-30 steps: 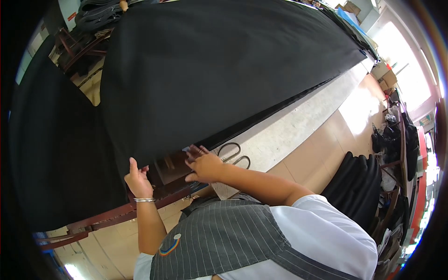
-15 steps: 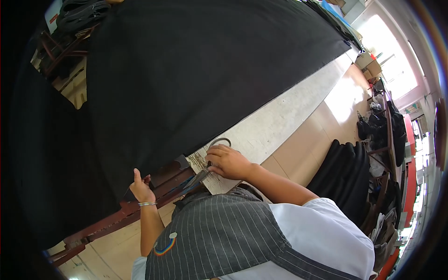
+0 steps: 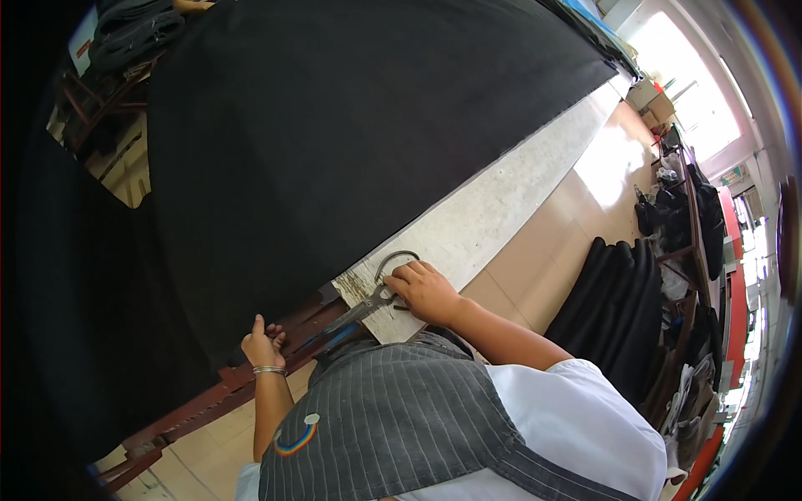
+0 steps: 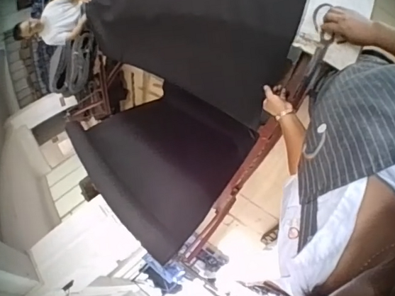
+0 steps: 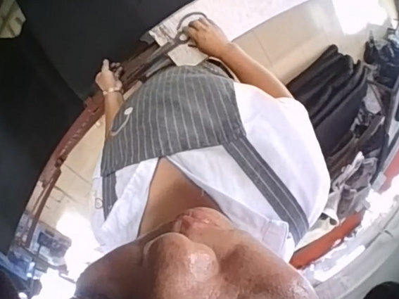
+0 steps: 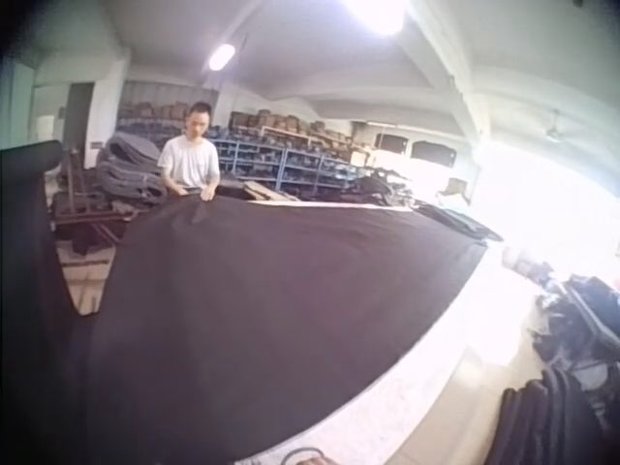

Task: Spreading a large roll of black fabric across a long table and cutting sections of it using heavy-duty scissors.

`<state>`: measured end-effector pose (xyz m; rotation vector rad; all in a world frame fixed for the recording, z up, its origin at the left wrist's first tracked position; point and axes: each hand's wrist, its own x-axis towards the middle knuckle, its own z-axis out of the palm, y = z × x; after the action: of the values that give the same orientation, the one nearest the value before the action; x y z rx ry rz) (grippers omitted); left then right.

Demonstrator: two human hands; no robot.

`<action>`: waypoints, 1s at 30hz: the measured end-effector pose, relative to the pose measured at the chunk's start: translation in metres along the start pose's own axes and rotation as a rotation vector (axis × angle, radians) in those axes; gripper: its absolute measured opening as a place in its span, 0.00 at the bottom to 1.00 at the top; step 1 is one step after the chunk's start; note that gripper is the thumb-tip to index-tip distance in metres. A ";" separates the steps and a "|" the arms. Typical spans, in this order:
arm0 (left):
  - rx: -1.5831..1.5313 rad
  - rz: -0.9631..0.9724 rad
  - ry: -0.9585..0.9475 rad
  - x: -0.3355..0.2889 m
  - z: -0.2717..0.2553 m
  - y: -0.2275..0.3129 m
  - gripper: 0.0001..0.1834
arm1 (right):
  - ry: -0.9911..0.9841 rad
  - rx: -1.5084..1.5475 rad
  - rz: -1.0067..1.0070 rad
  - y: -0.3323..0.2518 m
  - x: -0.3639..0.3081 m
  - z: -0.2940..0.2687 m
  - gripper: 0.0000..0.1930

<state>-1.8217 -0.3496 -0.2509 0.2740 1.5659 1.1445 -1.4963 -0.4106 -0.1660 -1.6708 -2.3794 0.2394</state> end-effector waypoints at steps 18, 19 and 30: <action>0.606 0.231 -0.344 -0.045 -0.032 0.009 0.13 | -0.140 -0.139 0.286 -0.033 -0.039 0.006 0.14; 0.707 0.861 -0.357 -0.044 -0.025 0.003 0.10 | -0.168 -0.070 0.323 -0.037 -0.042 0.003 0.16; 1.076 1.628 -0.412 -0.034 0.092 0.013 0.21 | -0.604 0.841 0.723 -0.059 -0.045 -0.041 0.43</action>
<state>-1.7366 -0.3198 -0.2107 2.6314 1.2419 0.9998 -1.5233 -0.4724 -0.1149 -2.0195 -1.3987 1.7671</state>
